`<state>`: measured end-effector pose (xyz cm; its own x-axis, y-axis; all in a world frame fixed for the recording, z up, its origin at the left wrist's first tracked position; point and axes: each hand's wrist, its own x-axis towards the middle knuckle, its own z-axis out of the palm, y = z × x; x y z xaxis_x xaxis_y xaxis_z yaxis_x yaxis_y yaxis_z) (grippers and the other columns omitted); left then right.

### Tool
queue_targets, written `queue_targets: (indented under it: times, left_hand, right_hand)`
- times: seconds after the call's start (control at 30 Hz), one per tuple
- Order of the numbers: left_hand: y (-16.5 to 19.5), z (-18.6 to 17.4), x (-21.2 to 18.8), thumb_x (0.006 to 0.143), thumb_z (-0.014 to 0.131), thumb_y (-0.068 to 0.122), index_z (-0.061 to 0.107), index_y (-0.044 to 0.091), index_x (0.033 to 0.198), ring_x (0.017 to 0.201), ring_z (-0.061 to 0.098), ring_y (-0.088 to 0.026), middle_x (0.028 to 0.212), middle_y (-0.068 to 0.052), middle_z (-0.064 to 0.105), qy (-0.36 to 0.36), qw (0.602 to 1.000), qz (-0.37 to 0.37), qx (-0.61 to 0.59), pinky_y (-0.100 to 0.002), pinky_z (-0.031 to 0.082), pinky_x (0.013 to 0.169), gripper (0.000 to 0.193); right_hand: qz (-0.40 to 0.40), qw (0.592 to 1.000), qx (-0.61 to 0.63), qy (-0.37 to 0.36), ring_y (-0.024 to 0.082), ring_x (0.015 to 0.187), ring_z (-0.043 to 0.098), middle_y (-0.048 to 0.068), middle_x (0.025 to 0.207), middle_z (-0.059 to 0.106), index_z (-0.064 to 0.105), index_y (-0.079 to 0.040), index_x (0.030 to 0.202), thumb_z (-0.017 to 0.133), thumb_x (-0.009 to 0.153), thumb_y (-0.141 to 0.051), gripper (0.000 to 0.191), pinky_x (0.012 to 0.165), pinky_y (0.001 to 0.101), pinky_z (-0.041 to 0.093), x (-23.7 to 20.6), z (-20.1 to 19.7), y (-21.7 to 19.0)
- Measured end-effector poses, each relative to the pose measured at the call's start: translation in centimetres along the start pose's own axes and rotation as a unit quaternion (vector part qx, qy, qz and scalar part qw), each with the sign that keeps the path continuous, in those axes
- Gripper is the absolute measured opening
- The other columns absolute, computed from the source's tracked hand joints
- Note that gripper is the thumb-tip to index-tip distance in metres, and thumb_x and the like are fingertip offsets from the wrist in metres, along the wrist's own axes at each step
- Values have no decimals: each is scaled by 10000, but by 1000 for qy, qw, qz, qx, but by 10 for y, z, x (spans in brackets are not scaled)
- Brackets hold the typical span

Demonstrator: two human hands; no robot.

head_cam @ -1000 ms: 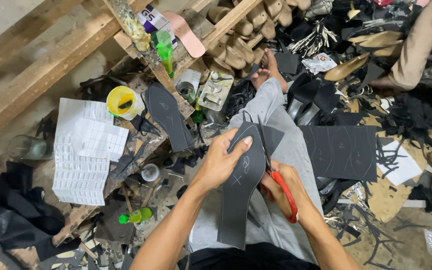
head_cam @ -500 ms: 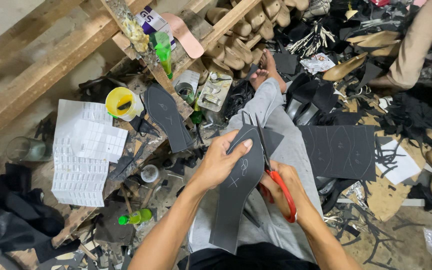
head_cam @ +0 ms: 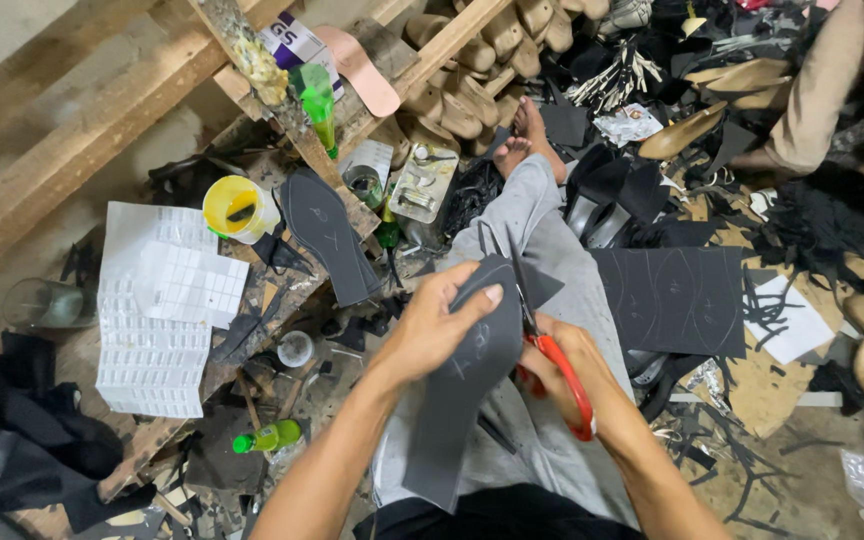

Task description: The person uses red-handled scissors to cut black foam insoles along pre-drawn outlines. They hold the material with one hand and trim the edges with the other, occasionally rotating the piece to follow the curve. Cut pieces are set aside on the floor.

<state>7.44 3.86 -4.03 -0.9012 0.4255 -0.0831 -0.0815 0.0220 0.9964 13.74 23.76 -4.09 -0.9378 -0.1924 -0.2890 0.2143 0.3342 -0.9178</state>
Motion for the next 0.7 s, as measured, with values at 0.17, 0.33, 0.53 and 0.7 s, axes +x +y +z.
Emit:
queue_targets:
  times: [0.17,0.33,0.53,0.7]
  left_hand:
    - [0,0,-2,1017,624,180,687,10,1175,808,617,-39,940,-4,712,-31,999,-34,-25,-227,535,709,241]
    - [2,-3,0,1012,622,157,675,-3,1183,836,620,-43,976,3,705,-48,994,-40,-93,-232,540,732,239]
    - [7,-3,-1,1021,617,186,676,3,1187,854,615,-33,989,12,706,-67,996,-25,-47,-225,539,744,254]
    - [10,-9,1,1012,616,191,669,8,1160,830,635,-46,964,6,712,-83,993,-53,-66,-232,550,732,241]
  right_hand:
    - [-45,998,-23,25,132,533,625,44,606,640,620,-22,886,595,913,-231,212,515,286,497,8,5,2]
    - [58,998,35,10,170,481,552,82,567,596,622,7,767,584,950,-268,332,476,326,456,2,4,-4]
    - [-16,1000,21,10,131,493,606,45,565,621,598,-10,759,577,932,-268,311,495,289,491,1,2,-12]
    - [56,998,20,1,153,465,535,70,543,577,614,-9,755,579,956,-300,355,468,311,439,2,1,-14]
